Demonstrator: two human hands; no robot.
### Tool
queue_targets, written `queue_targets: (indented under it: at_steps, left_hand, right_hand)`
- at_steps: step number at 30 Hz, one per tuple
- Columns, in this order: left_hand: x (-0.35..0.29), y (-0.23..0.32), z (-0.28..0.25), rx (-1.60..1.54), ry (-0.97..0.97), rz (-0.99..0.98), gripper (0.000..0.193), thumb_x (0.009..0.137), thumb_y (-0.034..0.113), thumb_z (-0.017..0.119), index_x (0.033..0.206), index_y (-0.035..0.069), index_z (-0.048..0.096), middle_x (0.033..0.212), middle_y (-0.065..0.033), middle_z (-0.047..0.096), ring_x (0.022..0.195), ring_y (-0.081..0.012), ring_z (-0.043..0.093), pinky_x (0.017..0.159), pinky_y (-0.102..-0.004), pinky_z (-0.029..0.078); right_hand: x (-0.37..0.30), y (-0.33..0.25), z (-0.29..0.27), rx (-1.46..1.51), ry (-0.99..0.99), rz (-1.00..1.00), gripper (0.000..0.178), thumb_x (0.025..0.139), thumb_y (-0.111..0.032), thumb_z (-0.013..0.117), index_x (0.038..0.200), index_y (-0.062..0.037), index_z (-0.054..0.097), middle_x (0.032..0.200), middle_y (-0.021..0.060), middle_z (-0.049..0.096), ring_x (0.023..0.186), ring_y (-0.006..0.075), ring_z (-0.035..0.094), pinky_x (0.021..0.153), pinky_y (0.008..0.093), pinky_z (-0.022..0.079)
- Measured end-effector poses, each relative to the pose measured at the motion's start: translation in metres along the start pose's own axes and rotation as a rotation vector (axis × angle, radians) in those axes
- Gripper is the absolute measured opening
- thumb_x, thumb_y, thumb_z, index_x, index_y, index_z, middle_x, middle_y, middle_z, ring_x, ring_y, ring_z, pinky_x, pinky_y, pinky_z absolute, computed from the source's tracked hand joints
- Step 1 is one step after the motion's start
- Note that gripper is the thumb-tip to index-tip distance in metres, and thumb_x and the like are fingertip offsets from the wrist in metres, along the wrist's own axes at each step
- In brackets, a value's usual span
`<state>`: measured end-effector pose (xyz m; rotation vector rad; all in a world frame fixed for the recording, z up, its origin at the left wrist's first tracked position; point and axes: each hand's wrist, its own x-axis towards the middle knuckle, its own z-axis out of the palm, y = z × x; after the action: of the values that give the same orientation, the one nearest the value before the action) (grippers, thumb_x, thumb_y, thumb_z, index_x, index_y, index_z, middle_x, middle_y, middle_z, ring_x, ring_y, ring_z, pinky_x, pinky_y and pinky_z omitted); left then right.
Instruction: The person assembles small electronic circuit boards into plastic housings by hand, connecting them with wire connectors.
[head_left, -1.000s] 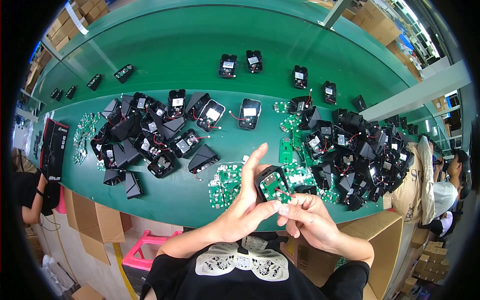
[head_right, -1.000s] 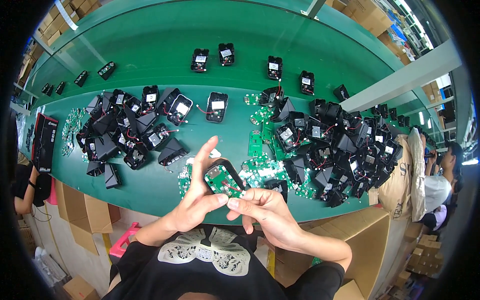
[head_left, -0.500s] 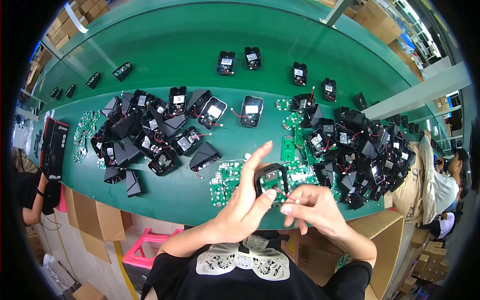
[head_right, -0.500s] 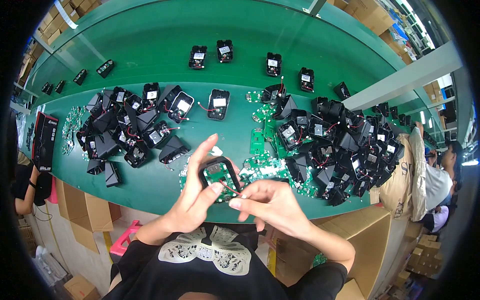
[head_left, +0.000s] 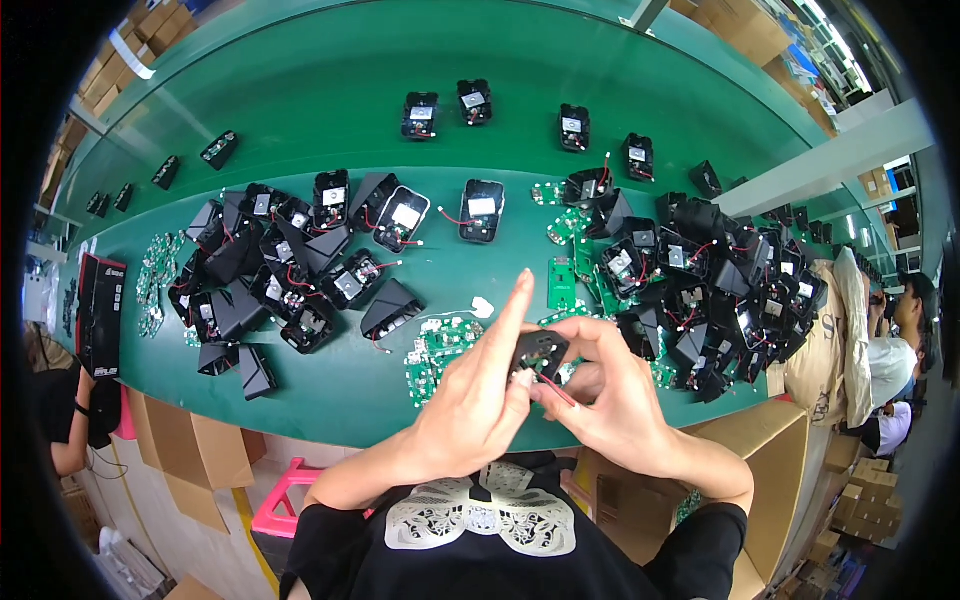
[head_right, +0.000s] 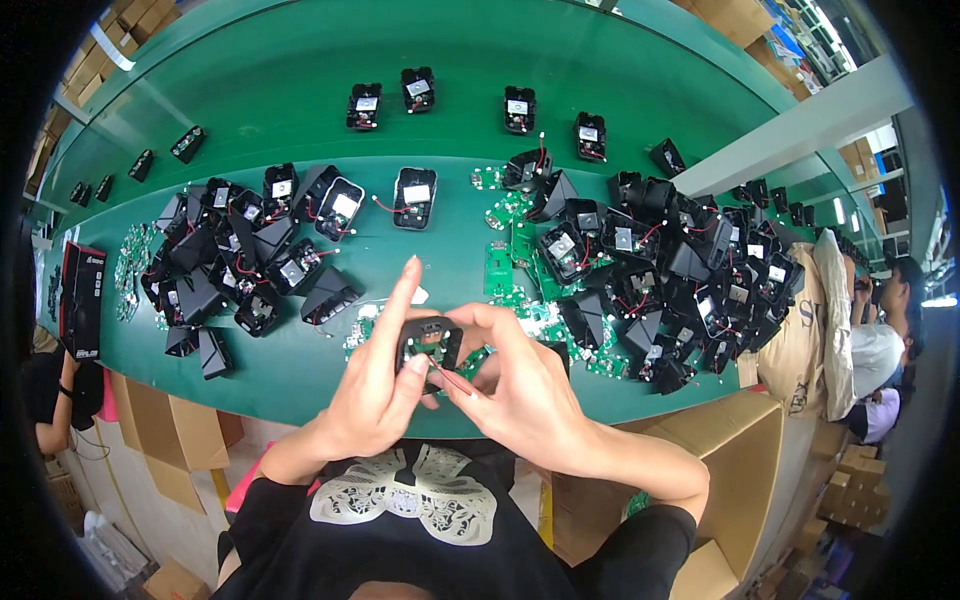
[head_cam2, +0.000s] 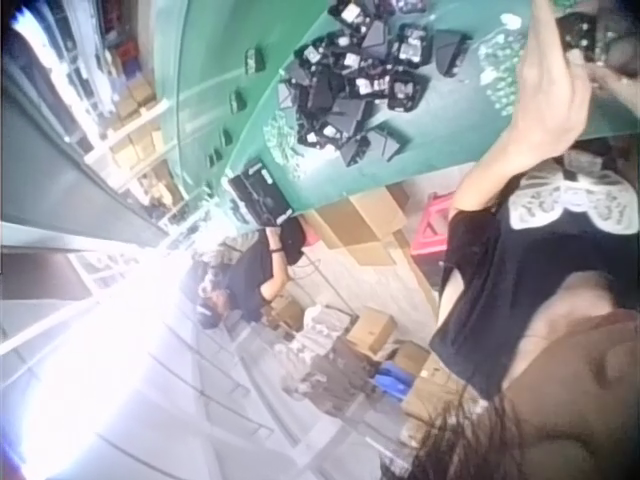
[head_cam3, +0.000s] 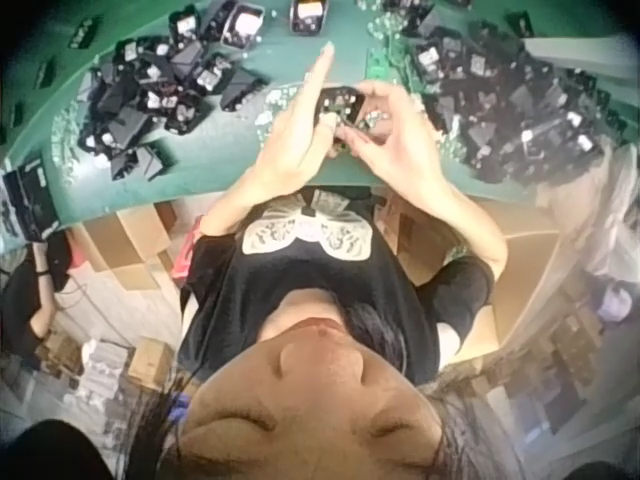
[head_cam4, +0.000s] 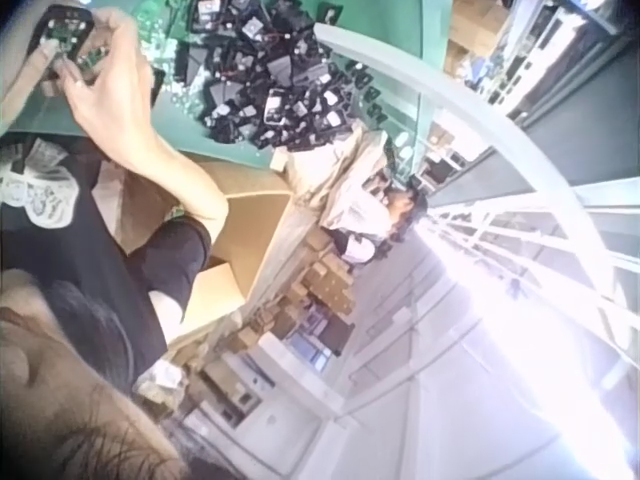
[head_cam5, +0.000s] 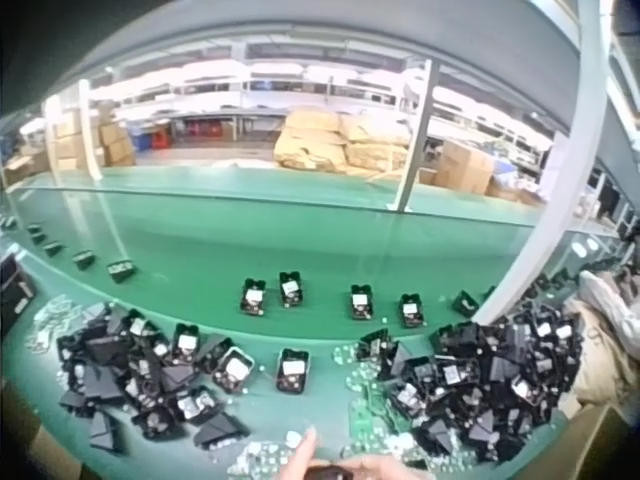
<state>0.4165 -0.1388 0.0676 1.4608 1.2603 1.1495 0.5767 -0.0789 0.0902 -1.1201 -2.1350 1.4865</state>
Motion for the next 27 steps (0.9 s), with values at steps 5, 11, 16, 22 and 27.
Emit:
queue_targets:
  at_steps: [5,11,16,22,27]
  left_hand:
    - [0.007,-0.001,-0.021,0.126,-0.045,0.1,0.068,0.08,-0.003,0.046,0.139,-0.003,0.012,0.111,-0.0224,0.049,0.093,-0.0342,0.055,0.081,-0.0386,0.045]
    - [0.011,0.011,-0.017,0.535,0.005,0.313,0.085,0.062,-0.004,0.058,0.139,-0.001,0.021,0.091,-0.0114,0.054,0.072,-0.0229,0.053,0.052,-0.0319,0.049]
    - [0.015,0.013,-0.014,0.649,0.053,0.397,0.083,0.063,-0.003,0.058,0.138,-0.001,0.022,0.097,-0.0132,0.055,0.074,-0.0227,0.053,0.054,-0.0301,0.05]
    - [0.005,0.004,-0.011,0.076,-0.072,0.146,0.066,0.079,-0.004,0.043,0.14,0.002,0.017,0.117,-0.0164,0.05,0.088,-0.0207,0.055,0.06,-0.0307,0.049]
    - [-0.003,0.016,-0.006,-0.614,-0.294,-0.296,0.073,0.083,-0.004,0.04,0.141,0.007,-0.003,0.139,-0.0197,0.018,0.078,-0.0158,0.052,0.061,-0.027,0.049]
  right_hand:
    - [0.001,-0.005,-0.023,-0.108,0.024,-0.172,0.045,0.063,-0.008,0.079,0.101,-0.0025,0.056,0.08,0.0056,0.059,0.056,0.0082,0.058,0.046,0.0209,0.046]
    - [-0.005,-0.008,-0.023,-0.071,-0.026,-0.119,0.017,0.069,-0.009,0.075,0.082,-0.0009,0.066,0.077,0.0066,0.062,0.056,0.0096,0.058,0.047,0.0222,0.045]
    - [-0.002,-0.006,-0.03,0.024,-0.1,-0.086,0.012,0.076,-0.008,0.069,0.084,-0.0001,0.067,0.076,0.0074,0.065,0.058,0.0102,0.058,0.048,0.0233,0.045]
    - [0.007,-0.007,-0.047,0.584,-0.386,0.328,0.011,0.077,-0.004,0.066,0.088,-0.0005,0.069,0.08,0.0096,0.068,0.053,0.0063,0.055,0.036,0.0164,0.038]
    - [-0.005,-0.004,-0.029,0.004,0.068,-0.344,0.015,0.067,-0.006,0.074,0.081,-0.0019,0.07,0.078,0.0087,0.065,0.064,0.0116,0.053,0.059,0.0228,0.036]
